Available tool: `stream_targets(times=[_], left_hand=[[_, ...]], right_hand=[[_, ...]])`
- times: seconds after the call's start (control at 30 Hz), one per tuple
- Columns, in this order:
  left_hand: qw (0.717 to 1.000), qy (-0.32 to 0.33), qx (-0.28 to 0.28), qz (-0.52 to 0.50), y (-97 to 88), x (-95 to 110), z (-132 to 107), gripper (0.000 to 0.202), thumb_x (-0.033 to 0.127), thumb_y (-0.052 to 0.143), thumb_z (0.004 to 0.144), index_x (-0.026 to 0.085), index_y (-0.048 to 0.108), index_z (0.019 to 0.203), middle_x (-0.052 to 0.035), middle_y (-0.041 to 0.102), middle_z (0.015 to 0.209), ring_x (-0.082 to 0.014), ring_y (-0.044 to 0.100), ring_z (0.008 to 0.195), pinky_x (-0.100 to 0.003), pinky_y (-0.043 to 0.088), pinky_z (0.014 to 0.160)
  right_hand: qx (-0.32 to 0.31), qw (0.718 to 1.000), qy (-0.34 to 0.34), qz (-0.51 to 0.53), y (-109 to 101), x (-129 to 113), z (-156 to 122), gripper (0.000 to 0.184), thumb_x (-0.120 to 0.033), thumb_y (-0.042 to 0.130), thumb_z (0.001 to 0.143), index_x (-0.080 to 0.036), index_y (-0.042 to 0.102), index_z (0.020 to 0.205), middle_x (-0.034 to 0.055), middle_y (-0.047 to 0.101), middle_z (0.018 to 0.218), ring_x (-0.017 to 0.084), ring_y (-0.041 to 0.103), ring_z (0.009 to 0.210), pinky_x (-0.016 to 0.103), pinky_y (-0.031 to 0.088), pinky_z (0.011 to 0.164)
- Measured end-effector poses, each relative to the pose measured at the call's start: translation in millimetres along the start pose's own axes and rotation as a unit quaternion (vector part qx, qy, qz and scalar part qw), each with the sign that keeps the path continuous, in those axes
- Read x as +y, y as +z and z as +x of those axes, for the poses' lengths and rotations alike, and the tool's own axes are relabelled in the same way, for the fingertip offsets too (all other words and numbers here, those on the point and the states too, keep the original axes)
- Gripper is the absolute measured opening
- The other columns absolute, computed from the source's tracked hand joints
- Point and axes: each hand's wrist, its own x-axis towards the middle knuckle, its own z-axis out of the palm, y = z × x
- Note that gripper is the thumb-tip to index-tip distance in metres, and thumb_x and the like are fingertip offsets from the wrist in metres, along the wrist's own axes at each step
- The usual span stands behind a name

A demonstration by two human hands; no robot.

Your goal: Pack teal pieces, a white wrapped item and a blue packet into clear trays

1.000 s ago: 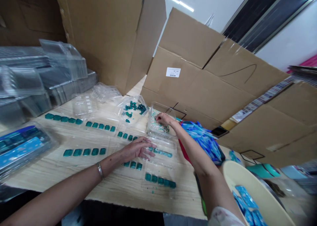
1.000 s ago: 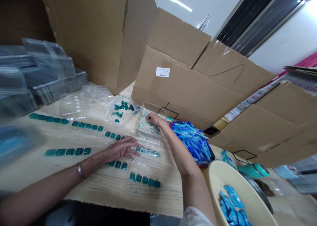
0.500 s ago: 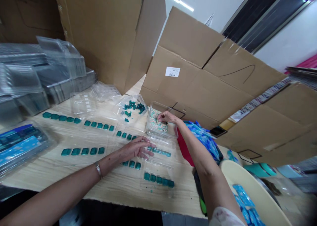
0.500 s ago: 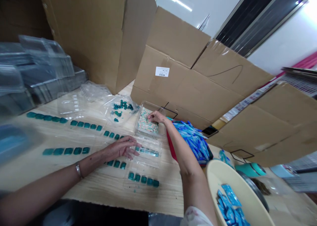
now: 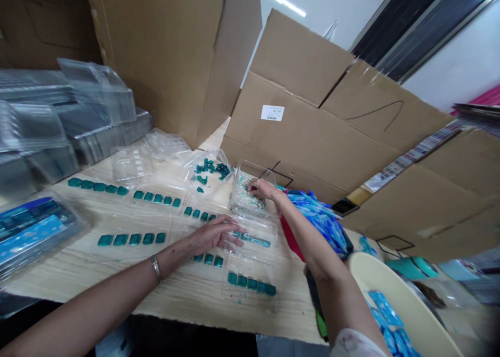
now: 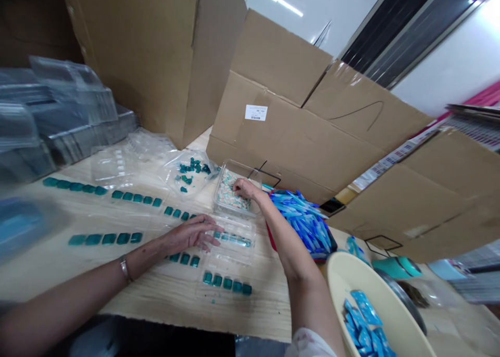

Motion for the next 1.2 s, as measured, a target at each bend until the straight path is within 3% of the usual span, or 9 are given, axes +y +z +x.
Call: stream_targets(times=[0.13,0.27,0.4,0.63,0.77,0.93,1.2], left_hand=[[1.0,0.005,-0.01,-0.006,-0.4,0.2,-0.1,0.025,0.029,0.062,0.078,0.017,0.046,0.094,-0.0153,0.06,0.116,-0.0268,0.068,0.084,-0.032,0.054,0.062],[1.0,0.006,-0.015,-0.006,-1.0,-0.3,0.7,0.026,0.029,0.062,0.078,0.017,0.047,0.094,-0.0152,0.06,0.116,-0.0265,0.068,0.084,-0.032,0.054,0.062],[1.0,0.002,-0.009,-0.005,-0.8,-1.4,1.5,0.027,0.031,0.064,0.076,0.017,0.047,0.093,-0.0149,0.061,0.114,-0.0261,0.068,0.083,-0.031,0.054,0.059],[1.0,0.001,-0.003,-0.013,-0.7,-1.4,2.1,0.031,0.032,0.067,0.073,0.017,0.047,0.093,-0.015,0.062,0.114,-0.0275,0.068,0.083,-0.032,0.054,0.058],[1.0,-0.001,-0.003,-0.012,-1.3,-1.1,1.9,0.028,0.031,0.064,0.076,0.017,0.047,0.093,-0.0152,0.06,0.116,-0.027,0.068,0.084,-0.031,0.054,0.058],[1.0,-0.005,-0.001,-0.008,-1.8,-1.2,1.6,0.027,0.029,0.063,0.077,0.017,0.047,0.094,-0.0155,0.059,0.117,-0.027,0.067,0.084,-0.031,0.054,0.058],[1.0,0.001,-0.004,-0.011,-1.6,-1.9,1.9,0.028,0.03,0.064,0.076,0.017,0.047,0.094,-0.0155,0.06,0.116,-0.0268,0.068,0.083,-0.032,0.054,0.058]], right_hand=[[0.006,1.0,-0.011,-0.003,-1.8,-5.5,-6.7,0.01,-0.014,0.056,0.069,-0.012,0.063,0.076,0.002,0.06,0.071,0.012,0.049,0.064,0.02,0.036,0.06],[-0.032,0.999,-0.038,0.005,-14.5,-8.1,-4.4,0.013,-0.016,0.056,0.074,-0.011,0.065,0.08,0.0054,0.064,0.077,0.013,0.054,0.069,0.02,0.039,0.064],[-0.106,0.992,-0.064,0.01,-23.9,-6.9,17.5,0.011,-0.016,0.06,0.071,-0.012,0.069,0.075,0.0057,0.067,0.077,0.013,0.058,0.071,0.02,0.041,0.066],[-0.189,0.979,-0.075,-0.02,-12.5,-6.2,56.8,0.021,-0.003,0.057,0.059,-0.014,0.069,0.072,-0.001,0.066,0.068,0.011,0.052,0.06,0.018,0.037,0.056],[-0.196,0.976,-0.087,-0.032,-12.8,-8.7,59.1,0.02,-0.003,0.058,0.055,-0.014,0.066,0.07,-0.0014,0.062,0.067,0.011,0.048,0.061,0.018,0.035,0.057],[-0.181,0.978,-0.097,-0.037,-17.2,-11.5,48.6,0.013,-0.006,0.054,0.062,-0.015,0.061,0.069,-0.0012,0.058,0.067,0.01,0.043,0.061,0.02,0.032,0.058],[-0.13,0.989,-0.064,0.006,-22.4,-10.8,28.2,0.004,-0.013,0.058,0.066,-0.013,0.061,0.065,0.0006,0.058,0.065,0.011,0.048,0.062,0.021,0.036,0.061]])
